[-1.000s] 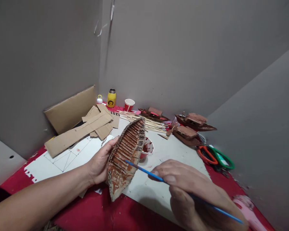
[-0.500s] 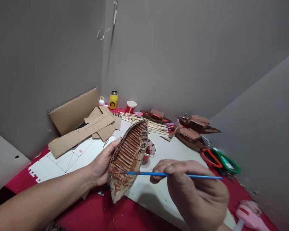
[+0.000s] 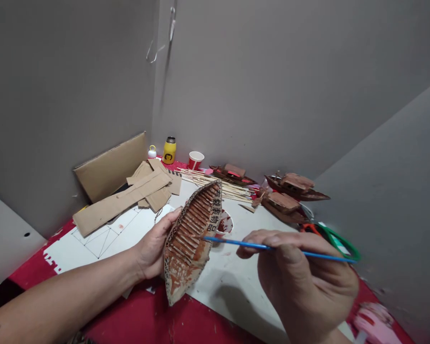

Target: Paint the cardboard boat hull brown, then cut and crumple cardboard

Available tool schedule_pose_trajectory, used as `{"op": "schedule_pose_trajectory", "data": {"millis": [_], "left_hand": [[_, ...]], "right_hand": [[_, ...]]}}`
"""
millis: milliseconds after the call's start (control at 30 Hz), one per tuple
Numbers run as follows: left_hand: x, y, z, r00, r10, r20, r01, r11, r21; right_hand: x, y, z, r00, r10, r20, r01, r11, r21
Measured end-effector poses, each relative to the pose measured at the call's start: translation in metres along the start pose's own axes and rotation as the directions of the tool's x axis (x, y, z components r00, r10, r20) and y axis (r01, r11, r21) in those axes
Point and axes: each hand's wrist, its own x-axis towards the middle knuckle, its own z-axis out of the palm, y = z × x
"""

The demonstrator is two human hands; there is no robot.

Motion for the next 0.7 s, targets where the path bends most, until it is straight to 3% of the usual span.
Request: {"op": "schedule_pose_trajectory", "data": {"millis": [100, 167, 267, 433, 600, 700], "left_hand": [[0.0, 0.0, 0.001, 0.999, -0.021, -0.03, 0.021, 1.0, 0.0], [0.0, -0.001, 0.0, 0.998, -0.02, -0.057, 0.021, 1.0, 0.012], [-0.001, -0.002, -0.001, 0.997, -0.022, -0.08, 0.024, 1.0, 0.019], [0.0, -0.002, -0.003, 1.0, -0.028, -0.008, 0.028, 0.999, -0.025], [0.0, -0.002, -0.003, 0.996, -0.044, -0.074, 0.044, 0.999, 0.002], [0.0, -0.002, -0.003, 0.996, -0.034, -0.086, 0.036, 0.999, 0.016]], "right_hand": [[-0.004, -0.003, 0.004, 0.996, 0.03, 0.081, -0.032, 0.999, 0.019], [-0.006, -0.002, 0.005, 0.997, 0.024, 0.076, -0.024, 1.0, -0.001], [-0.003, 0.001, 0.002, 1.0, 0.013, -0.015, -0.014, 0.997, -0.078], [0.001, 0.002, -0.004, 0.985, -0.059, -0.16, 0.014, 0.963, -0.269], [-0.005, 0.0, -0.003, 0.989, -0.136, 0.055, 0.144, 0.975, -0.167], [-0.006, 0.005, -0.007, 0.974, -0.217, 0.068, 0.227, 0.93, -0.287]]}}
